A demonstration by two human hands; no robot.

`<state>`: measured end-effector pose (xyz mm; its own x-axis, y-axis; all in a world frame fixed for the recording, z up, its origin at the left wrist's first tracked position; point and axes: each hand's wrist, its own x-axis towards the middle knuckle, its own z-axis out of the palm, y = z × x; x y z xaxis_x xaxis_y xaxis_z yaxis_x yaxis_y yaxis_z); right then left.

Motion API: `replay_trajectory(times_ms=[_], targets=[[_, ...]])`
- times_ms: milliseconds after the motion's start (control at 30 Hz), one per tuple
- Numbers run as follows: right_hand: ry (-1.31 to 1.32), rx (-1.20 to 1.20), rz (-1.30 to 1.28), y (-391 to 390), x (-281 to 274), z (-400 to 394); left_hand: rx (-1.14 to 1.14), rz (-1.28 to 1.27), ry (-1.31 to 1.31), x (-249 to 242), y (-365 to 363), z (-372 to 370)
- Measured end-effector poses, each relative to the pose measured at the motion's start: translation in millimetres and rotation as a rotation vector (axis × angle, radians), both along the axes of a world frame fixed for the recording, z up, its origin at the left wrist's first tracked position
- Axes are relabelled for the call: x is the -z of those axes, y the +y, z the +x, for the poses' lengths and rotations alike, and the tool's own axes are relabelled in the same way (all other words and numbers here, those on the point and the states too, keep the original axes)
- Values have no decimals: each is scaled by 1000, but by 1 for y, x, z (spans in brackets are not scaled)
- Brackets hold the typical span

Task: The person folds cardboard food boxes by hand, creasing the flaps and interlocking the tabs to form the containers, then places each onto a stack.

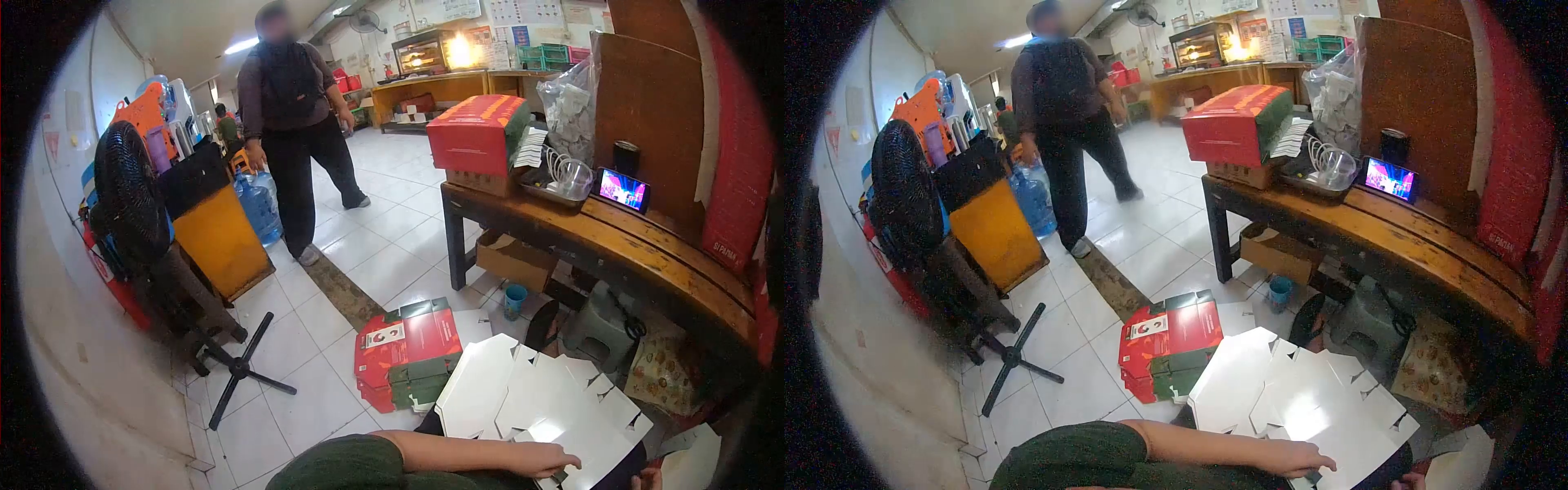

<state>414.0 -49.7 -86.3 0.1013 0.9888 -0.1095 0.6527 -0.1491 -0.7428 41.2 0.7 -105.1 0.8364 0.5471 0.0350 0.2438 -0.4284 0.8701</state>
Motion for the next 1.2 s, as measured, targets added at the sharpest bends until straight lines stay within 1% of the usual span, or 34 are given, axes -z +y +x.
replay_trajectory(times_ms=[33,100,133,167,200,267,367,400,500,533,600,633,733,833,933,1033,1133,1167,1200], targets=[[105,38,40,1,-9,-16,-5,10,59,-11,-2,0],[311,138,123,-1,-13,-48,37,360,-128,9,-2,0],[510,121,95,5,9,-43,55,544,-226,15,2,1],[524,153,0,8,5,-56,26,549,-236,10,1,3],[579,151,-19,9,-3,-71,-12,556,-241,5,-2,0],[683,115,33,11,1,-83,-61,575,-253,-5,-7,-10],[692,137,39,16,-2,-91,-99,611,-289,-6,-9,-9],[649,138,46,21,-1,-92,-110,623,-284,0,-9,-11],[495,178,16,20,0,-96,-154,599,-256,-8,-14,-22],[493,152,36,20,6,-93,-172,590,-252,-13,-15,-23],[492,97,76,21,24,-88,-247,668,-296,-15,-17,-22],[417,111,125,17,14,-95,-285,705,-317,-15,-18,-22],[761,397,226,12,-21,-126,-210,936,-392,-13,-14,-26],[780,382,12,20,-17,-107,-175,978,-521,-20,-17,-27],[689,112,-20,33,-19,-104,-104,964,-460,-32,-17,-35],[800,3,382,38,-43,-128,-70,711,-368,-18,-12,-41],[837,-39,749,38,-75,-152,-137,252,-485,-63,-20,-62],[661,-65,869,37,-93,-164,-128,-63,-515,-55,-13,-65],[568,-155,944,37,-80,-157,-114,-246,-682,-60,-13,-64]])
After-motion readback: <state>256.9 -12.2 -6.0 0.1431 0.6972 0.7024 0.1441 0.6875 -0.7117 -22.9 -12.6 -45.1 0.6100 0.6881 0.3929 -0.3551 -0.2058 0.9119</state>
